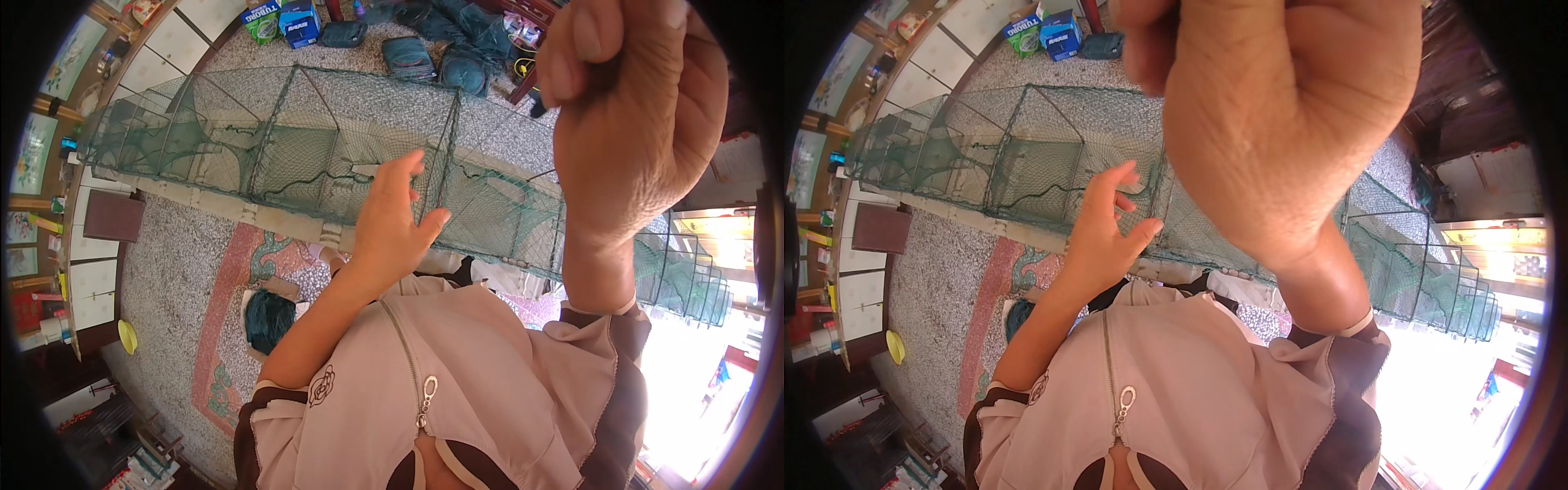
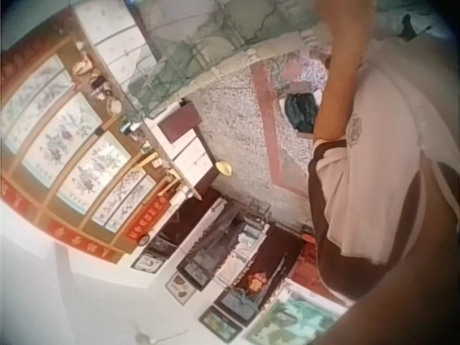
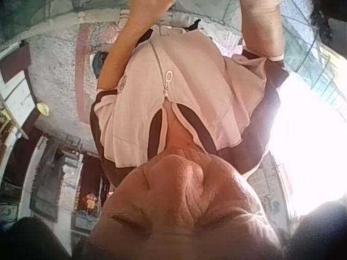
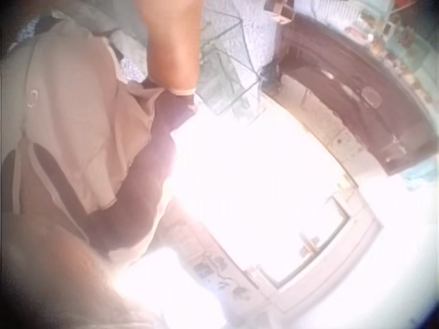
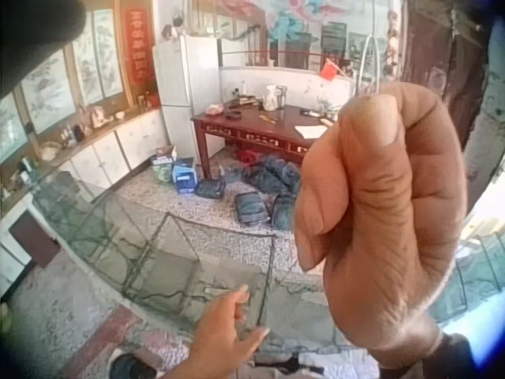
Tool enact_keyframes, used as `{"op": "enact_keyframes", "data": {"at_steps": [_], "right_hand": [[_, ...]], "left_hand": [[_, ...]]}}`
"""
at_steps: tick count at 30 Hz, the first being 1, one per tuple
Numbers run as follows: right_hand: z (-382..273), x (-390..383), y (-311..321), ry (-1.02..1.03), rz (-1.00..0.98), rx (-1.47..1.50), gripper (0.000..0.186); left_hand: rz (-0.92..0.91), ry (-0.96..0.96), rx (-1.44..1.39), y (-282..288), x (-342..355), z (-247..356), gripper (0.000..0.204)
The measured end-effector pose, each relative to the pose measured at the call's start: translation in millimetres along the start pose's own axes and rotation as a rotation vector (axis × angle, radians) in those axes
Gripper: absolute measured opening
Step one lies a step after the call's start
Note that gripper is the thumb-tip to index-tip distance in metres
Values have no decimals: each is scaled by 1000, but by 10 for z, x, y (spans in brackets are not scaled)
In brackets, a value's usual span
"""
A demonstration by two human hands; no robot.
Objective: The person joins sections of a green mesh fishing net using a net needle and then attaches metal clips from a small container to the net frame.
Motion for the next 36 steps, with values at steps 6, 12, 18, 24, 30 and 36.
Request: {"op": "enact_keyframes", "data": {"at_steps": [6, 12, 18, 24, 30, 36], "right_hand": [[-167, -42, 110, 63, -86, -210, 18], [-195, -179, 228, -26, -238, -281, 16], [41, -448, 247, -230, -347, -480, 9], [290, -824, 288, -277, -409, -922, 6], [384, -1030, 262, -260, -480, -1174, 5], [448, -1151, 245, -245, -529, -1332, 4]], "left_hand": [[-189, -231, -7, -157, 59, 194, 57], [-37, -255, -10, -154, -16, 148, 35], [36, -147, 36, -118, -104, 126, 26], [40, -342, 149, -53, -76, 137, 25], [61, -347, 199, -1, -49, 133, 30], [47, -241, 198, -6, -35, 96, 29]]}}
Point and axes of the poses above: each hand's wrist, its own x-axis towards the middle knuckle, its own y-axis out of the back of the hand, z = x × y, the point moved 5 cm from there along x, towards the middle knuckle, and after that the axes turned 13 degrees about -x, right-handed, at the moved point
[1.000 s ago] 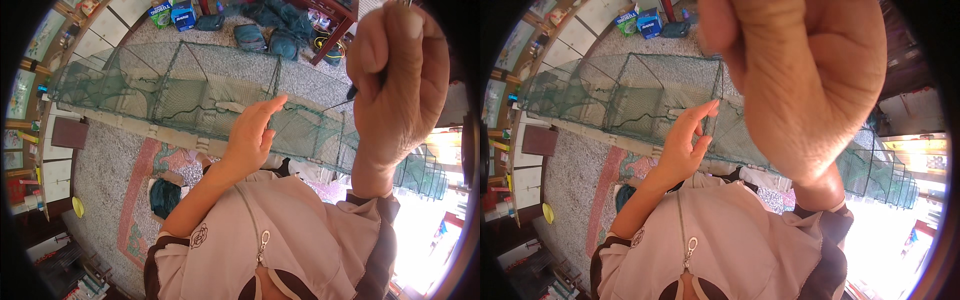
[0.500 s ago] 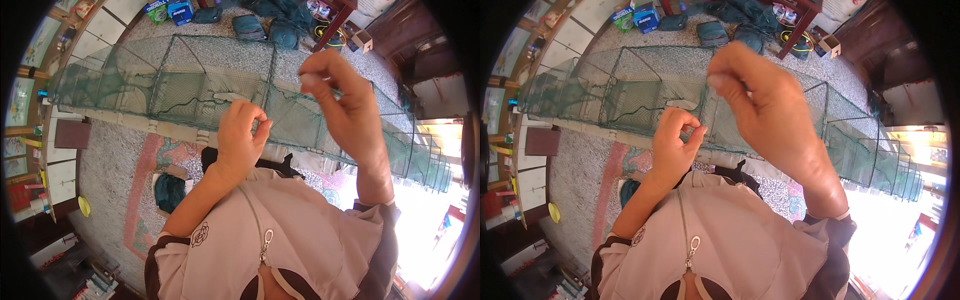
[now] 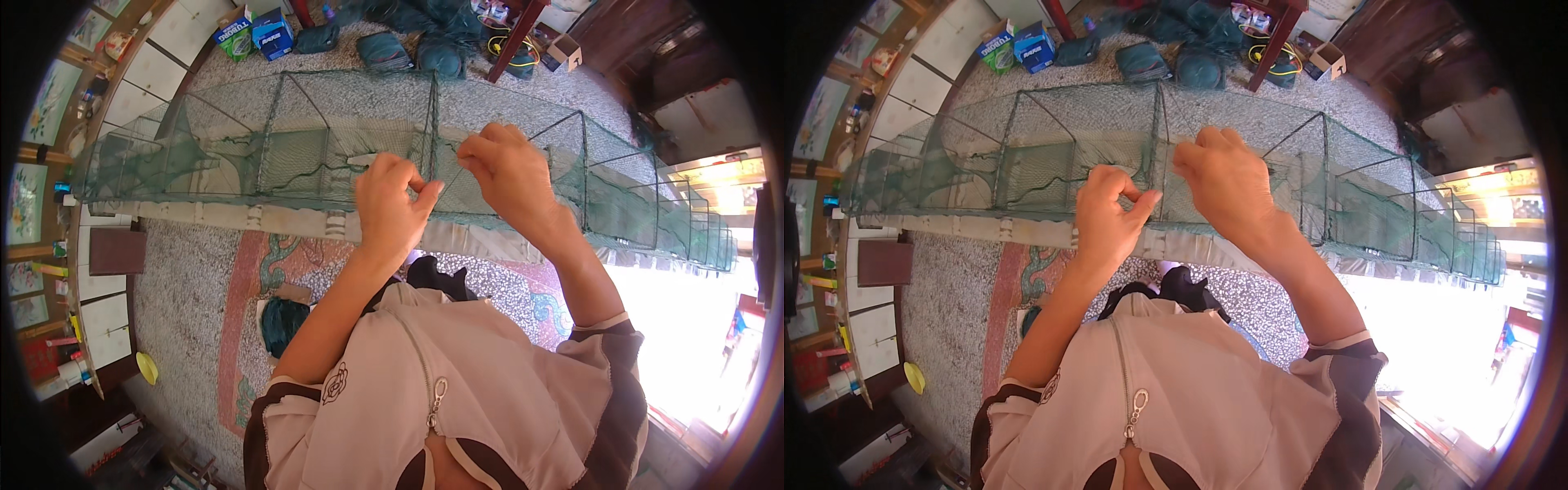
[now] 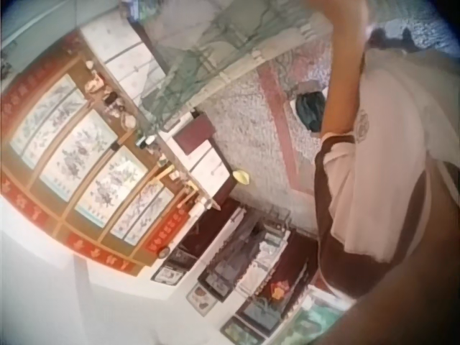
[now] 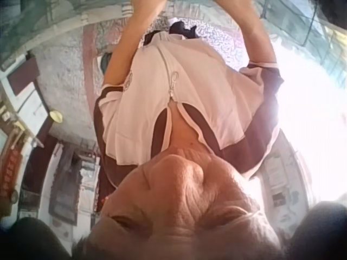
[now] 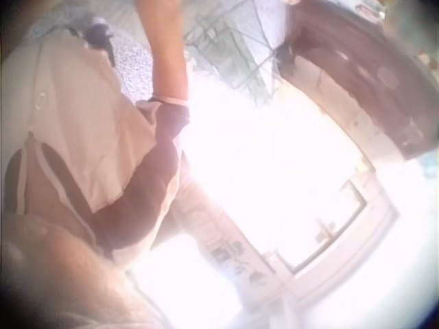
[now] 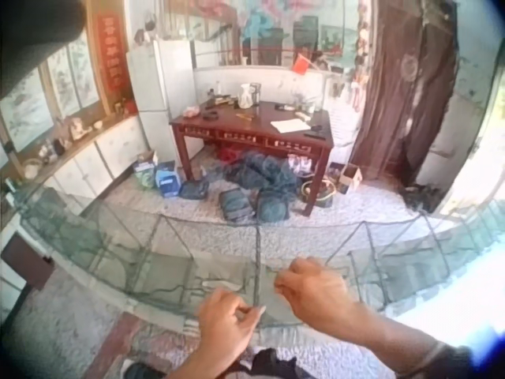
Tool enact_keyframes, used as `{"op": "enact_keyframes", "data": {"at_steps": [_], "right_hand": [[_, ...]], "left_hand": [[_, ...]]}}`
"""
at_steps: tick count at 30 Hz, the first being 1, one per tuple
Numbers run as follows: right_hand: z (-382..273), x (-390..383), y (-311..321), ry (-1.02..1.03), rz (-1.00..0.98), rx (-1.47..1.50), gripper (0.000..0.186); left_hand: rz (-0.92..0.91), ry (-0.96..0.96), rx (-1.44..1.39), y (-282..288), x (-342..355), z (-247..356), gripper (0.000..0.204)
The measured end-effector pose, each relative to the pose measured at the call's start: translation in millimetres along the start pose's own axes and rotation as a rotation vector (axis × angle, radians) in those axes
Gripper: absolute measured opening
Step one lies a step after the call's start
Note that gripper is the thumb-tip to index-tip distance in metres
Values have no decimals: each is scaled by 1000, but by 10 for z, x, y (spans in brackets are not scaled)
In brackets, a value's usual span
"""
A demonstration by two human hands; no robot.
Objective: The person joins sections of a green mesh fishing net using a net needle and then attaches metal clips from a small container to the net frame.
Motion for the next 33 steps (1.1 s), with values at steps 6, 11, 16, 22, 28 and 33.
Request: {"op": "enact_keyframes", "data": {"at_steps": [6, 11, 16, 22, 28, 33], "right_hand": [[16, -30, -167, 8, 26, 46, 5], [-34, -3, -280, 38, 65, 177, 7], [-32, -4, -389, -76, 116, 366, 16], [-277, 140, -505, -73, 164, 499, 13], [-435, 276, -478, 54, -65, -34, 10], [-632, 461, -601, 135, 60, 4, 9]], "left_hand": [[-7, 123, -13, -18, -16, -112, 25], [-15, 226, 6, 6, -29, -186, 35], [-21, 163, 147, 30, -32, -225, 41], [-126, 328, 143, -15, -44, -361, 34], [-13, 167, 151, -5, -118, -351, 33], [-163, 465, 52, -41, -93, -428, 40]]}}
Point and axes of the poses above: each hand's wrist, its own x-axis towards the middle knuckle, its own y-axis out of the back of the hand, z = x × y, the point moved 5 cm from there along x, towards the middle knuckle, and after that the axes turned 13 degrees about -x, right-handed, at the moved point
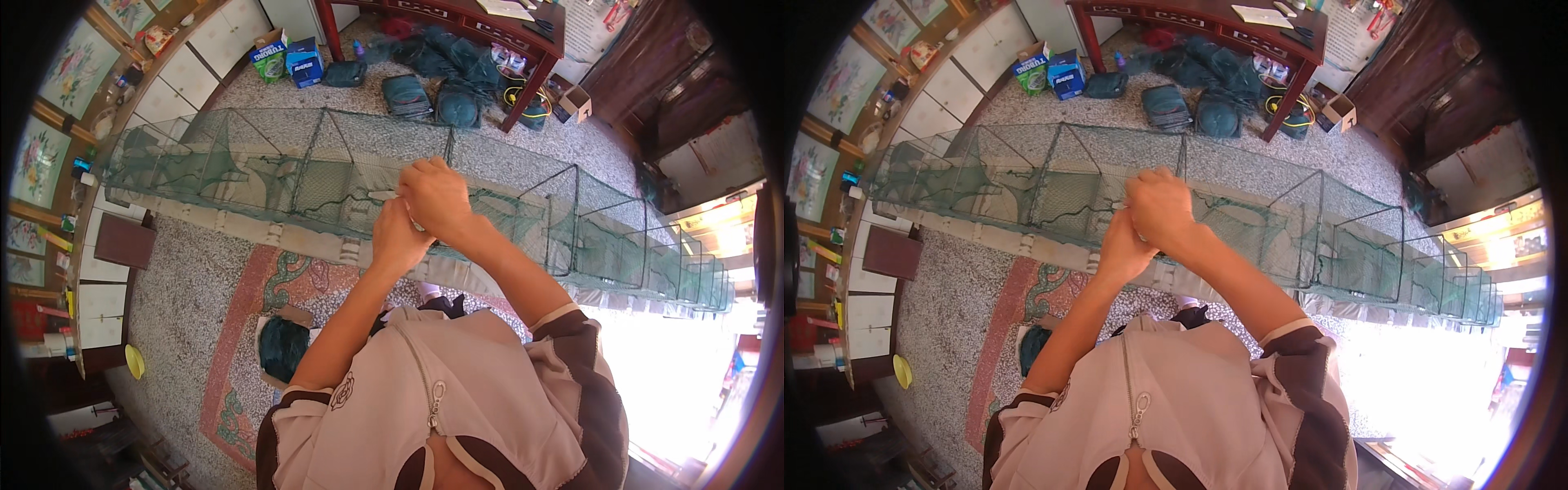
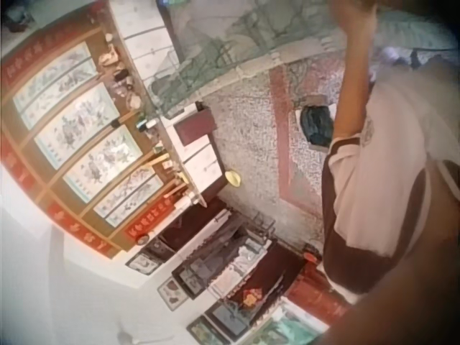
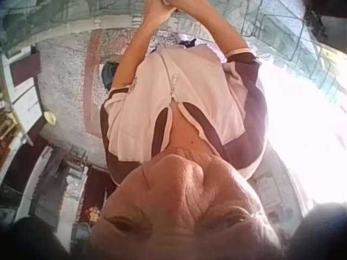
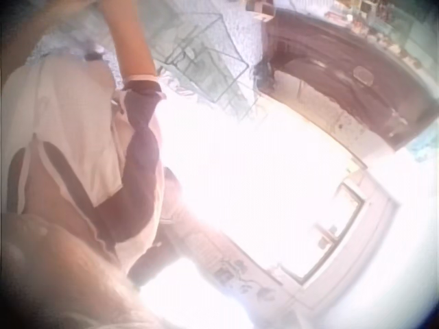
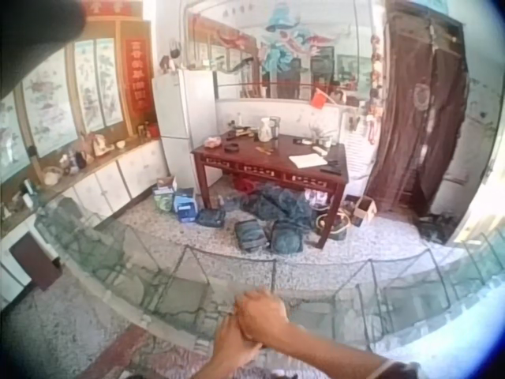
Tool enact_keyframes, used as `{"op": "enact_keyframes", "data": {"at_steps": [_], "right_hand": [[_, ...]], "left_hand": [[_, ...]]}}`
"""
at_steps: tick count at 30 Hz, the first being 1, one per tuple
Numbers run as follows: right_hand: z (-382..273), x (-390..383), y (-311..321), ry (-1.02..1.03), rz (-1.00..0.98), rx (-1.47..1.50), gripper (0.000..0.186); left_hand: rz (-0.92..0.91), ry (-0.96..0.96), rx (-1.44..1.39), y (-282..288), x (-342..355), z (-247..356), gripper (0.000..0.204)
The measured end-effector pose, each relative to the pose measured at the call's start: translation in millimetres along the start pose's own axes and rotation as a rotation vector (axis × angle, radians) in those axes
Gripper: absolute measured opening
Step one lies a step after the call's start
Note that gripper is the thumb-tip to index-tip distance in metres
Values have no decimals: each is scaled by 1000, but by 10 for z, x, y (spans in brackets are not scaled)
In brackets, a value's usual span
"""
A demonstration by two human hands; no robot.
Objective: The person joins sections of a green mesh fishing net using a net needle and then attaches metal clips from a small container to the net frame.
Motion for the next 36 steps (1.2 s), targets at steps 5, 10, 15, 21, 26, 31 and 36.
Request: {"op": "enact_keyframes", "data": {"at_steps": [5, 10, 15, 21, 26, 31, 36], "right_hand": [[-93, 132, 57, 14, 94, 233, 8], [-183, 178, 278, 2, 30, 507, 9], [-202, 292, 582, 14, 165, 853, 4], [-196, 162, 1265, 41, 387, 1187, 6], [-192, 32, 1424, 110, 415, 1191, 13], [12, -104, 1606, 124, 214, 894, 12], [393, -200, 1754, 133, 243, 521, 10]], "left_hand": [[75, -61, -34, 26, -52, 186, 48], [124, -155, -53, -69, -16, -43, 44], [43, -47, -406, -121, 32, 64, 46], [157, -160, -247, -28, -2, 22, 49], [165, -202, -312, -13, -26, 162, 49], [40, -676, -175, 73, -211, 587, 52], [-51, -265, -611, 225, -192, 458, 27]]}}
Point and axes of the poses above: each hand's wrist, its own x-axis towards the middle knuckle, its own y-axis out of the back of the hand, z = x × y, the point moved 5 cm from there along x, towards the middle knuckle, and after that the axes turned 13 degrees about -x, right-handed, at the moved point
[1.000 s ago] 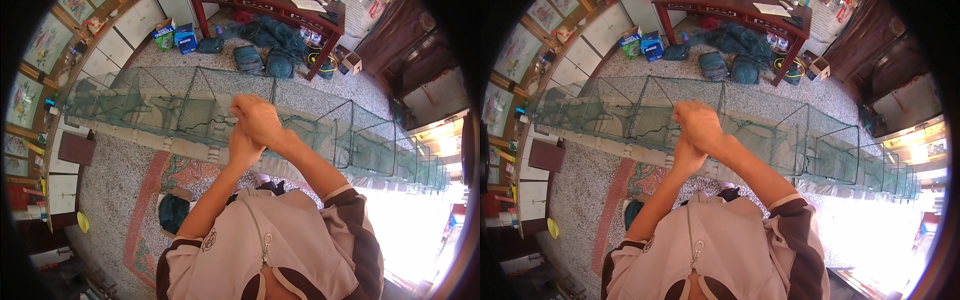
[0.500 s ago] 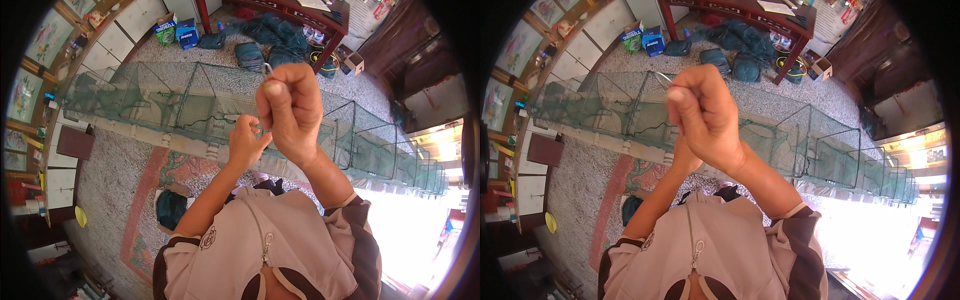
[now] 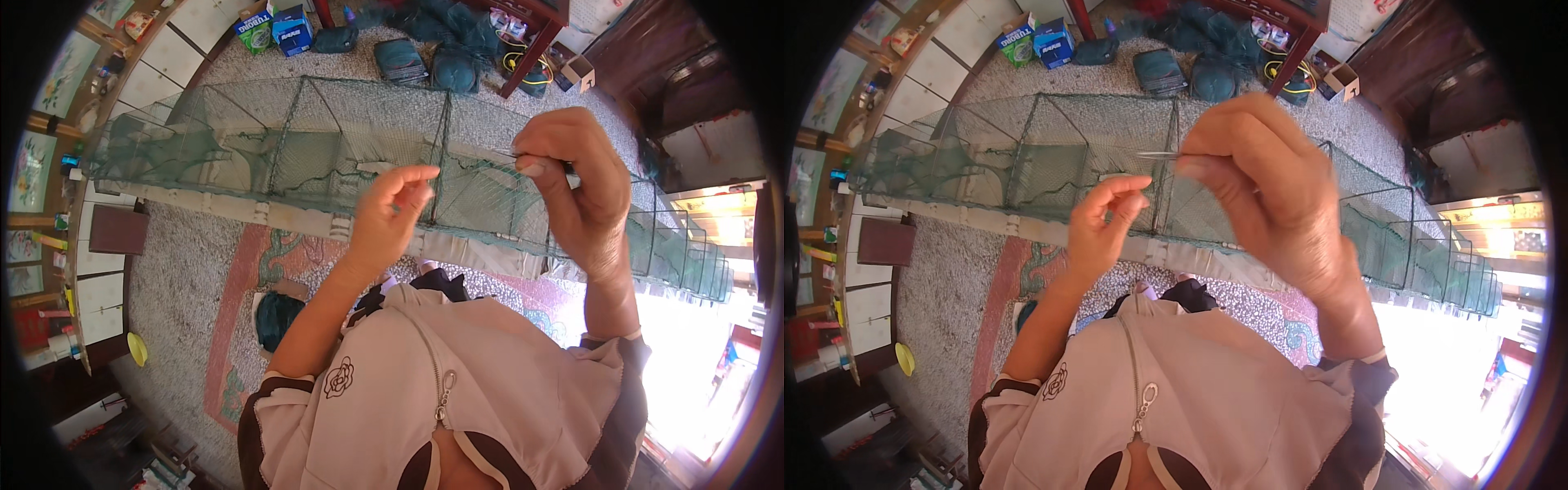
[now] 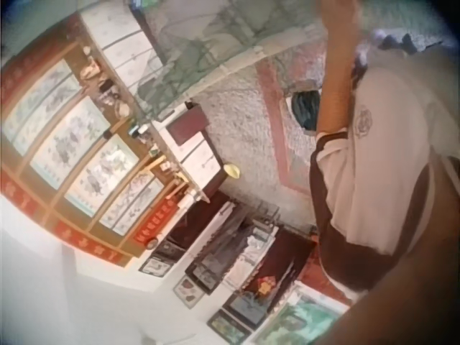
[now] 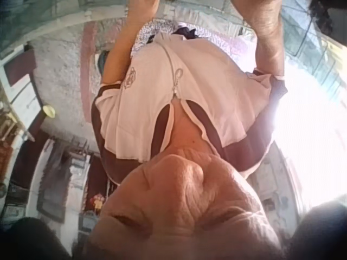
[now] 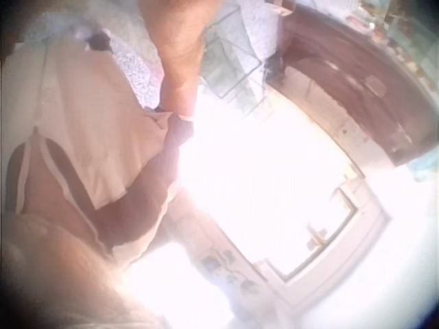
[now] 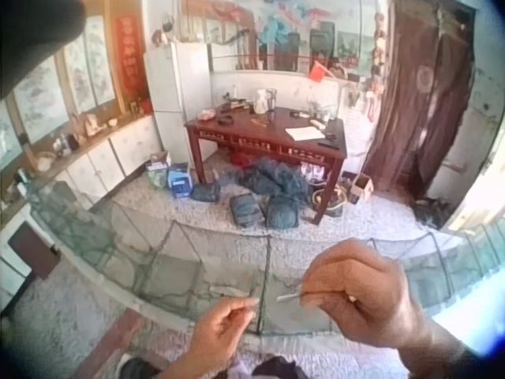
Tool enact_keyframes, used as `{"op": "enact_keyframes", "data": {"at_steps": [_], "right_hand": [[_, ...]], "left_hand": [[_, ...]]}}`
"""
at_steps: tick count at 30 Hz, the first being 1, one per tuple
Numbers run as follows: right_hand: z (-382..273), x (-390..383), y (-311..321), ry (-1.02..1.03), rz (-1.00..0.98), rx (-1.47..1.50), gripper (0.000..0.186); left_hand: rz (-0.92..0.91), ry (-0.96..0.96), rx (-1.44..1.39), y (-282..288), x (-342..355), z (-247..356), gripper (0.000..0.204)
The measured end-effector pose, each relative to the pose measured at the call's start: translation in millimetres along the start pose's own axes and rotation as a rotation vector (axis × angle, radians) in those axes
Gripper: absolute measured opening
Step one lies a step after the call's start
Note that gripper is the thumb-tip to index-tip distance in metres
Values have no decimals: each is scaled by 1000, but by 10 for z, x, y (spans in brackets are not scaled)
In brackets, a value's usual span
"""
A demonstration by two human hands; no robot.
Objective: The person joins sections of a green mesh fishing net using a net needle and then attaches metal clips from a small container to the net frame.
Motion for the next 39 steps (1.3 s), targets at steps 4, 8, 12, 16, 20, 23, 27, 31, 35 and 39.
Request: {"op": "enact_keyframes", "data": {"at_steps": [4, 8, 12, 16, 20, 23, 27, 31, 35, 39], "right_hand": [[459, -271, 132, -273, -449, -262, 8], [798, -524, 136, -781, -599, -157, 12], [974, -543, 97, -721, -100, -289, 11], [767, -614, -222, -492, -214, -59, 7], [626, -622, -491, -392, -349, -217, 7], [633, -644, -593, -334, -322, -304, 6], [624, -648, -674, -256, -311, -393, 4], [650, -666, -770, -249, -293, -393, 4], [731, -736, -867, -291, -267, -281, 7], [730, -719, -966, -359, -204, -181, 15]], "left_hand": [[-41, 2, 105, 115, 50, 91, 10], [-155, 13, 238, 25, 27, 96, 8], [-213, -51, 306, -3, -77, 128, 9], [-221, -15, 286, -19, -171, 141, 10], [-207, -7, 335, 1, -214, 108, 10], [-237, 89, 322, 19, -239, 27, 11], [-214, 295, 86, 23, -223, -64, 11], [-207, 342, 1, 8, -191, -142, 10], [-166, 355, -182, 8, -179, -267, 10], [-155, 309, -233, 17, -188, -327, 10]]}}
Point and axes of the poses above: each hand's wrist, its own x-axis towards the middle knuckle, its own y-axis out of the back of the hand, z = x × y, the point moved 5 cm from there along x, towards the middle knuckle, and after that the axes turned 13 degrees about -x, right-handed, at the moved point
